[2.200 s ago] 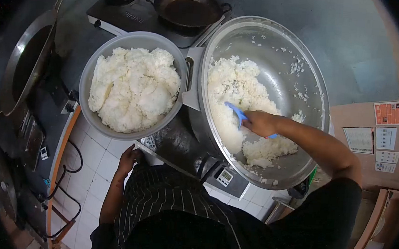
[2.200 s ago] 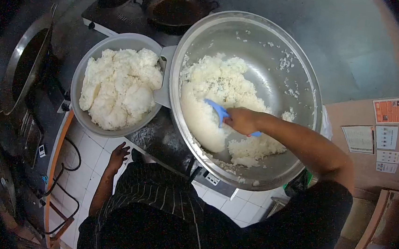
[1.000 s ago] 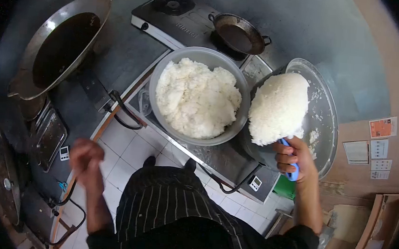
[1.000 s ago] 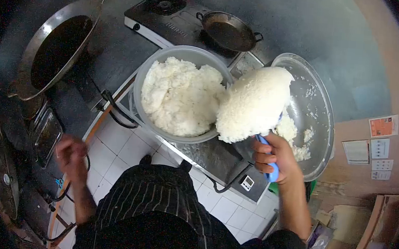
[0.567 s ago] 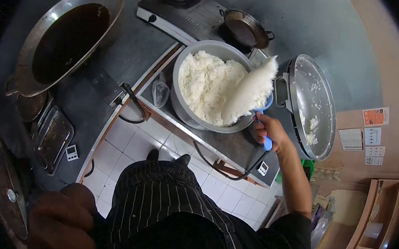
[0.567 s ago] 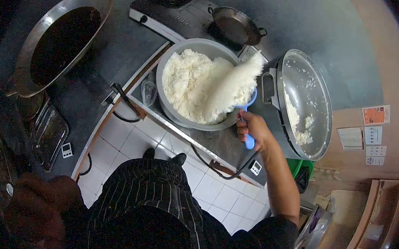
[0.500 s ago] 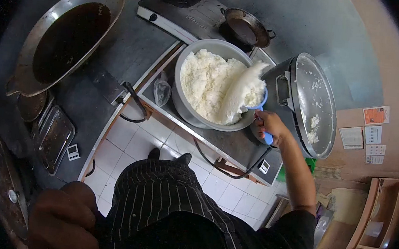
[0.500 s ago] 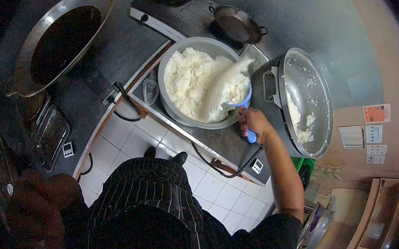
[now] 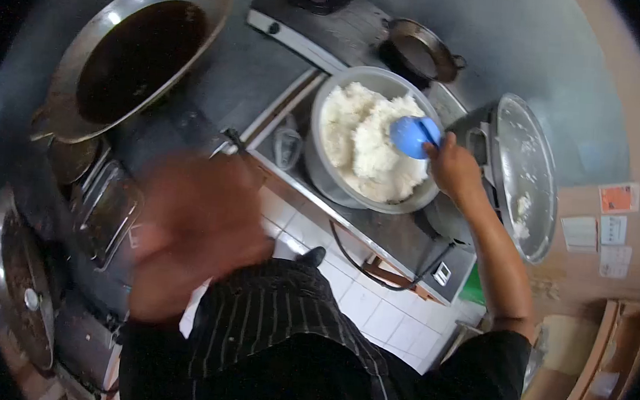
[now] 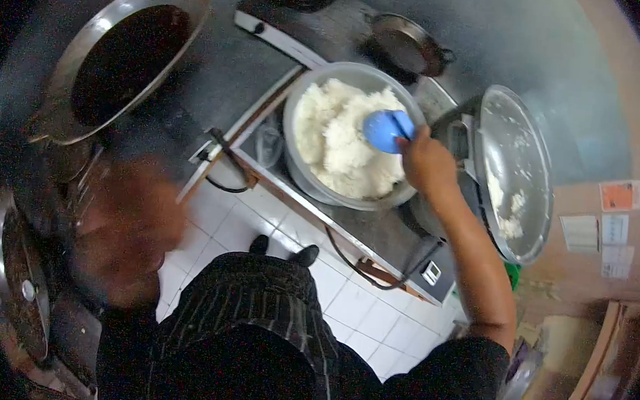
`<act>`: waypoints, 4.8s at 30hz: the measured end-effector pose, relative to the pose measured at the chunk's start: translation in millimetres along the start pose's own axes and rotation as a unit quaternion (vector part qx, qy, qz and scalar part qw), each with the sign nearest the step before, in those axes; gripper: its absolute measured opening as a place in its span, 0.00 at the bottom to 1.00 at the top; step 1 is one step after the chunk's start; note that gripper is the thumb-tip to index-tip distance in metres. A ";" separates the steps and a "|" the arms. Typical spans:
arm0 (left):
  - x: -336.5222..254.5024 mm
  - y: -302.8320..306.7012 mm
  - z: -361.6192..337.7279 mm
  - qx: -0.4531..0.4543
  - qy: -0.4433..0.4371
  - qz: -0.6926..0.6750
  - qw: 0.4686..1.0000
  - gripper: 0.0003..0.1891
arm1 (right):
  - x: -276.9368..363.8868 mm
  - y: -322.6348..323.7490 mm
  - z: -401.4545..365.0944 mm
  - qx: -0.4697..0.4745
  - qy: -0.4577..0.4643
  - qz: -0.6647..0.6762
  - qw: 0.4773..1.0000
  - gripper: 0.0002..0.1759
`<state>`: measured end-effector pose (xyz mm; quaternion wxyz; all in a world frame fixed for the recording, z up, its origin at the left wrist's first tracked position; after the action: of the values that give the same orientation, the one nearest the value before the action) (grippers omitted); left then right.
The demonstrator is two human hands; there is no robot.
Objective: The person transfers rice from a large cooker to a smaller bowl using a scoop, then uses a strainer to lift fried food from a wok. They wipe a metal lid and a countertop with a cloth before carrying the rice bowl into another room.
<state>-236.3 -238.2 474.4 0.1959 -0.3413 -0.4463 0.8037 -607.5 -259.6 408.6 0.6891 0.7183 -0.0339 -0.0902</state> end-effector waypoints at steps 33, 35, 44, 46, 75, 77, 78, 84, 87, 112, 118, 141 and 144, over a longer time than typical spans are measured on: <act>143.6 -110.3 86.6 0.386 0.256 -0.316 0.828 0.21 | 33.0 48.2 62.3 0.113 -0.055 -0.017 0.992 0.23; 144.1 -110.8 89.0 0.385 0.254 -0.312 0.830 0.20 | 27.2 46.9 63.4 0.087 -0.051 -0.020 0.995 0.24; 148.8 -108.7 104.5 0.369 0.256 -0.305 0.840 0.20 | 25.8 -68.0 141.2 0.126 -0.107 0.003 0.986 0.16; 148.6 -107.3 106.2 0.360 0.252 -0.302 0.846 0.20 | 25.3 -40.4 138.2 0.138 0.003 -0.092 0.986 0.18; 167.9 -118.6 105.9 0.370 0.252 -0.282 0.848 0.18 | 52.2 -26.5 0.9 0.102 -0.086 0.087 0.987 0.21; 182.9 -112.3 104.5 0.378 0.204 -0.234 0.872 0.17 | 54.0 -59.4 9.7 0.054 -0.097 0.122 0.986 0.18; 182.0 -103.1 108.2 0.397 0.236 -0.144 0.875 0.15 | 54.8 -65.6 13.5 0.060 -0.102 0.131 0.984 0.17; 175.0 -36.9 104.8 0.514 0.246 0.191 0.800 0.07 | 12.2 9.6 -18.3 0.065 0.004 0.130 0.989 0.26; 170.5 -27.5 98.3 0.526 0.299 0.232 0.761 0.06 | -49.9 86.9 -39.1 0.075 -0.056 0.259 0.961 0.23; 329.1 -23.8 231.5 0.294 0.172 0.257 0.904 0.08 | -316.3 -76.6 -2.7 0.304 0.179 0.041 0.935 0.09; 304.0 1.7 205.6 0.199 0.215 0.303 0.907 0.10 | -307.4 -51.8 -24.4 0.585 0.105 0.150 0.790 0.19; 276.1 20.5 113.9 -0.214 0.112 0.465 0.851 0.17 | -331.3 -88.6 -61.1 0.493 0.181 0.020 0.851 0.17; 278.3 23.1 106.3 -0.229 0.093 0.461 0.852 0.17 | -322.8 -60.5 -54.2 0.614 0.053 0.200 0.762 0.14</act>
<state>-505.6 -140.0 389.8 -0.2407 -0.6163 -0.3887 0.6412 -919.3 -147.5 376.8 0.1038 0.9682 -0.1884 0.1275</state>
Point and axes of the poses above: each hand's wrist, its own z-axis towards the middle knuckle, its own y-axis out of the back of the hand, x = y × z, the point moved 2 cm from there along z, towards the middle knuckle, and after that the axes turned 5 degrees about y, right-handed, at the moved point
